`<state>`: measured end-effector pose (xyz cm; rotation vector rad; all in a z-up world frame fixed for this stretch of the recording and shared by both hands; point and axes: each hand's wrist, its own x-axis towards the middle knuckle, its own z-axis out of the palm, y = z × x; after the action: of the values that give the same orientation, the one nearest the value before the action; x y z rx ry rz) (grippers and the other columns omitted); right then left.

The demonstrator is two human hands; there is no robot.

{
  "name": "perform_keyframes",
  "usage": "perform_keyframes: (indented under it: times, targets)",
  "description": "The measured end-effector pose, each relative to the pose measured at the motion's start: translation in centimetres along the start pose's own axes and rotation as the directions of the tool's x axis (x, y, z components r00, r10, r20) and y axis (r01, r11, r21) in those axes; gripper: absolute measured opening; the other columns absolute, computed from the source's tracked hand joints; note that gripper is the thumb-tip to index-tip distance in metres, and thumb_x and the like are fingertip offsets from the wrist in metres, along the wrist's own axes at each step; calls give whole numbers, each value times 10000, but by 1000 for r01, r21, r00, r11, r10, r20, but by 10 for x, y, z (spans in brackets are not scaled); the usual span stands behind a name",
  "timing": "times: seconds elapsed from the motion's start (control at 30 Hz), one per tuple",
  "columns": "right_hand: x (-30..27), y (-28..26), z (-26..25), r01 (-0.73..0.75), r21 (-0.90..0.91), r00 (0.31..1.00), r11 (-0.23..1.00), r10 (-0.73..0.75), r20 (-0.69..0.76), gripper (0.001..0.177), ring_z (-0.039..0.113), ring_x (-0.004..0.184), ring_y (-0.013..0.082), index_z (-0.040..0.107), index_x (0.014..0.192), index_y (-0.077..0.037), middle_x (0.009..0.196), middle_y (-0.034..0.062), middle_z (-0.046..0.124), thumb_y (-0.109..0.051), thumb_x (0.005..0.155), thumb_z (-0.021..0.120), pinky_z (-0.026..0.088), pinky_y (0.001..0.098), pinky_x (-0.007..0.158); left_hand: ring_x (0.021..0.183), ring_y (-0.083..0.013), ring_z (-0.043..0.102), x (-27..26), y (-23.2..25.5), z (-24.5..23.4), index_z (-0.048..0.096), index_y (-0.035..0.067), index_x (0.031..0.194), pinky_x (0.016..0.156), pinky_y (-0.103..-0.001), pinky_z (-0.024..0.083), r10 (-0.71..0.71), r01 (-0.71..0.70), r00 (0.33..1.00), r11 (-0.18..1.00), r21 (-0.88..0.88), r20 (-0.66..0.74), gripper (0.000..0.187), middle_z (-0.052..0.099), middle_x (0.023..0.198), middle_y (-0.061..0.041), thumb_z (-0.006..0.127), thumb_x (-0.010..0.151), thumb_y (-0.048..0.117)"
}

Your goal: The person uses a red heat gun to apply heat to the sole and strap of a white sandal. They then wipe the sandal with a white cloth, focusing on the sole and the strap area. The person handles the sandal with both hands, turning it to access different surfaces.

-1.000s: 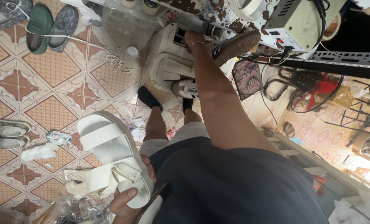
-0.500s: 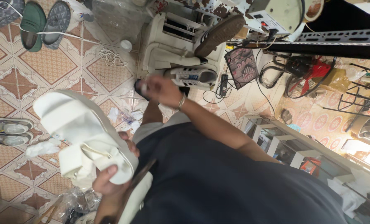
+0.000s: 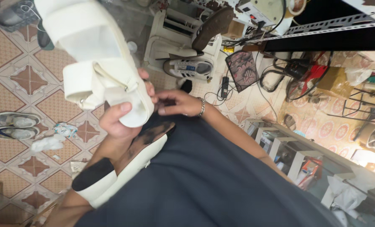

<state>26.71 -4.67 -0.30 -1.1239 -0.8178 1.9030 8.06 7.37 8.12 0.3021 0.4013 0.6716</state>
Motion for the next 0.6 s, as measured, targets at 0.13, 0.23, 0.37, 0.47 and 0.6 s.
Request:
perform_keyframes:
  times: [0.13,0.23,0.37,0.47,0.6]
  targets:
    - [-2,3,-32,65,-175,952,982,-114,-286,335,638,1202,181,668,1317,-36,1273,76,690,-194,1024,692,520,345,1054,1100,-296,624,8,2,16,423,-64,1471,911,-410,558,-20,13,997,993,114,69,791,541,1330,-219,699,785,218]
    - [-20,-7,-45,62,-115,960,991,-91,-265,414,636,1231,191,626,1368,-31,1315,78,668,-249,1019,671,512,346,1065,1104,-286,628,11,-6,18,418,-65,1462,922,-410,564,-52,40,995,989,141,82,790,537,1346,-216,698,782,220]
    - [-27,-31,-28,118,-22,982,993,-114,151,555,556,1360,226,499,1472,1,1422,116,601,-274,1022,671,430,372,1187,996,-280,643,12,-10,11,457,-109,1459,851,-354,541,-116,108,989,990,87,95,739,565,1170,-258,677,852,250]
    - [-15,-52,-9,143,-122,909,982,-81,409,605,499,1436,261,440,1501,33,1477,158,560,-233,1010,674,366,405,1241,980,-291,652,16,-9,15,467,-118,1425,857,-371,554,18,-25,996,996,80,88,697,575,1202,-248,666,876,262]
    - [-1,-80,-4,95,96,782,991,-134,609,566,485,1461,244,534,1458,9,1477,142,563,-280,993,683,333,387,1286,1024,-273,644,20,-3,28,433,-71,1468,859,-378,573,230,-233,973,966,112,35,734,565,1319,-208,675,849,241]
